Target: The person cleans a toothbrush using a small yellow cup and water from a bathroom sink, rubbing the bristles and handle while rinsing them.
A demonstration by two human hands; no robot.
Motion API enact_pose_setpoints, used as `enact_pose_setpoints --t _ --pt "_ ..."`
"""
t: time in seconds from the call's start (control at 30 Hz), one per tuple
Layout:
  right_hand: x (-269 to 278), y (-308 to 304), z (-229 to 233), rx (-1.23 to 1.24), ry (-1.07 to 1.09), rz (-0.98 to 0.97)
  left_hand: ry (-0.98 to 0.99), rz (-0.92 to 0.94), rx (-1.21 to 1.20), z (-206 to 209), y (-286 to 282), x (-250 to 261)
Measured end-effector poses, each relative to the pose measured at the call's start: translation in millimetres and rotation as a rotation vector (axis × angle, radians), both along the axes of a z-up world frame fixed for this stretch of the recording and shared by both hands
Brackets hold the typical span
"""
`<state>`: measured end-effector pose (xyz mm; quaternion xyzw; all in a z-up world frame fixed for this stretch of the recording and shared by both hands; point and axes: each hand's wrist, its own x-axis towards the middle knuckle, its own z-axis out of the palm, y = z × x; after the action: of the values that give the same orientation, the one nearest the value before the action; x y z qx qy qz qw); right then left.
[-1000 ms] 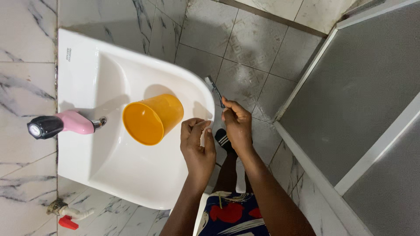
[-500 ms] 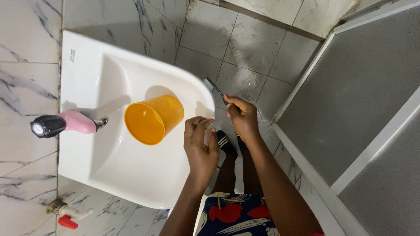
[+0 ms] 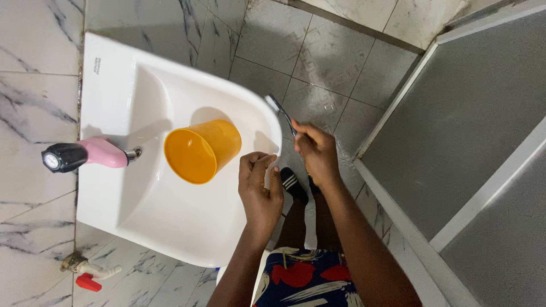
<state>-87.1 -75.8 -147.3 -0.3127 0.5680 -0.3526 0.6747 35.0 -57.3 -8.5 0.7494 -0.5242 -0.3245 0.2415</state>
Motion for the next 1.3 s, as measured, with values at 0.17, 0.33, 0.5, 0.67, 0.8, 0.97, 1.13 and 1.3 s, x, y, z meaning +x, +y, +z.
enact_pose_setpoints --t 0.17,0.33,0.5,0.67,0.8,0.97,1.13,1.3 --pt "17 76 17 0.265 -0.065 -0.285 0.007 0.021 -0.016 3 8 4" --pt "39 101 33 0.370 -0.182 -0.408 -0.018 0.011 -0.005 4 17 12" --pt "54 93 49 0.246 -0.182 -0.465 0.010 0.046 -0.010 8 25 17" --pt "57 81 61 0.435 -0.209 -0.507 0.003 0.041 -0.007 13 32 19" --pt "64 90 76 0.459 -0.194 -0.550 0.005 0.052 0.019 19 42 25" --pt "62 67 61 0.549 -0.119 -0.538 -0.217 0.014 -0.060 25 55 42" --pt "44 54 86 0.354 -0.005 -0.431 -0.663 -0.067 -0.195 12 46 82" --pt "39 66 109 0.192 0.038 -0.379 -0.686 -0.262 -0.165 -4 32 114"
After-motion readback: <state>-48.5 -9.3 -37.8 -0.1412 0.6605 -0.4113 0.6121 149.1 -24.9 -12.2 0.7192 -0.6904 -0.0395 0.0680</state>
